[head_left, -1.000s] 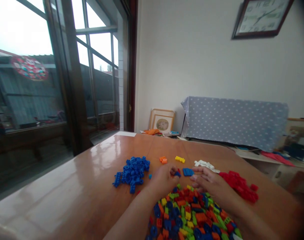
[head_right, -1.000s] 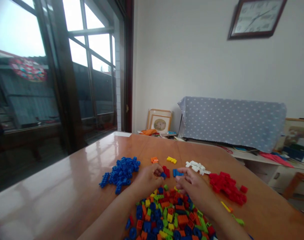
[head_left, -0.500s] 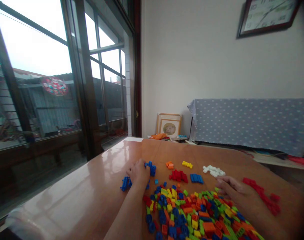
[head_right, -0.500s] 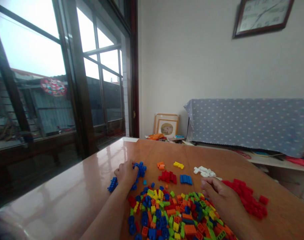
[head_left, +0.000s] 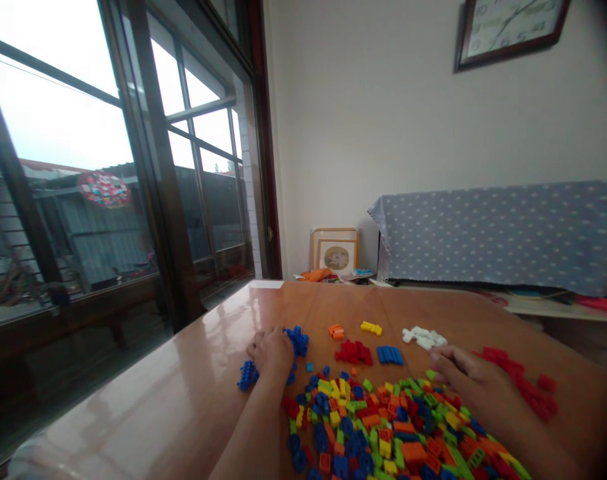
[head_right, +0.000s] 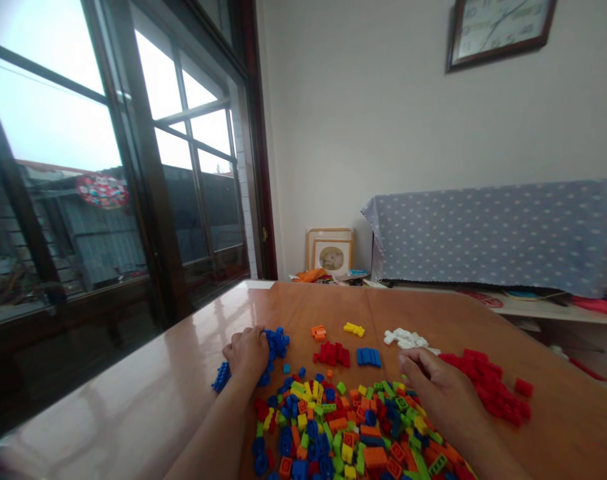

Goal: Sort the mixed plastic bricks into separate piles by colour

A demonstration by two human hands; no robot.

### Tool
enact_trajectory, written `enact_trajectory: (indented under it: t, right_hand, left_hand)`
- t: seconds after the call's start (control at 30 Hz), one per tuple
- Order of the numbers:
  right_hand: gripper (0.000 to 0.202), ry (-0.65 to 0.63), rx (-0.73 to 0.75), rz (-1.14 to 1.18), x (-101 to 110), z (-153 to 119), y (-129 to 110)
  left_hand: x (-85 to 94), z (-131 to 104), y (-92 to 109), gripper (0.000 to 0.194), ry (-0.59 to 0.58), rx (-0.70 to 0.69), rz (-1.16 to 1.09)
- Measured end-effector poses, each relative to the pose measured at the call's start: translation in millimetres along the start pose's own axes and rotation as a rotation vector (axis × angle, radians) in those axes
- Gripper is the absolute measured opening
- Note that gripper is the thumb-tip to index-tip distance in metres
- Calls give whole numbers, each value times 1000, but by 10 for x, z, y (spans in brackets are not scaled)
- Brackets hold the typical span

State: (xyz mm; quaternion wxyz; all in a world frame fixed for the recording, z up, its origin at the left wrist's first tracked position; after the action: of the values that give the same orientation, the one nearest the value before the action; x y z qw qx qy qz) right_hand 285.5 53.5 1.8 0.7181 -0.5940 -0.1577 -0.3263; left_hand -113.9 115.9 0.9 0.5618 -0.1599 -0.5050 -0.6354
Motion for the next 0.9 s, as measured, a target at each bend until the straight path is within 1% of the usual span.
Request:
enact_trajectory:
  t: [0.13,0.2,0.27,0.33,0.43,0.57,0.63,0.67,0.73,0.8,0.9]
  right_hand:
    - [40,-65,-52,27,18,-3,48]
    - [39,-94,-55,44,26,-5,50]
    - [37,-123,-13,40,36,-23,1]
    - [36,-161,51,13,44,-66,-91]
    - [32,-286,131,-24,5,-174,-249]
    - [23,-507,195,-71,-152,-373,-459]
    - [20,-566,262,-104,-239,-492,-618]
    - [19,-567,315,-133,-275,-556,-716]
    - [20,-534,473,-181,-337,-704,-937]
    - [28,-557,604,-218,-430,-871,-1107]
    - [51,-639,690,-257,-604,-1061,-1196]
  left_hand:
    - [38,1,28,37,-2,26,-23]
    - [67,-2,64,35,-2,20,-42]
    - [93,-7,124,33,-5,-13,-76]
    - [103,-22,212,31,-25,-76,-143]
    - [52,-95,397,28,-148,-206,-331]
    - [-72,-307,674,29,-395,-369,-566]
    - [-126,-417,771,31,-502,-409,-623]
    - [-144,-460,803,32,-541,-415,-642]
    - [-159,-519,844,32,-584,-428,-663]
    - [-154,-548,868,31,-598,-448,-666]
    - [-143,-561,881,29,-592,-455,-670]
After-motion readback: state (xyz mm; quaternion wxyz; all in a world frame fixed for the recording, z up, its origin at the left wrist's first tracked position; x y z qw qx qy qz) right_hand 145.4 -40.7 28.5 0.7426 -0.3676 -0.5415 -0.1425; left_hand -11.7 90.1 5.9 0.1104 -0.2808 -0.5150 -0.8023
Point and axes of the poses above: each hand's wrist, its own z-axis towards the middle knuckle, its own x-axis out of the back of the hand, y = z × x, the point moved 5 cm from there along z, towards the middle knuckle, and after that the axes turned 8 degrees about -z, right-handed, at the moved point
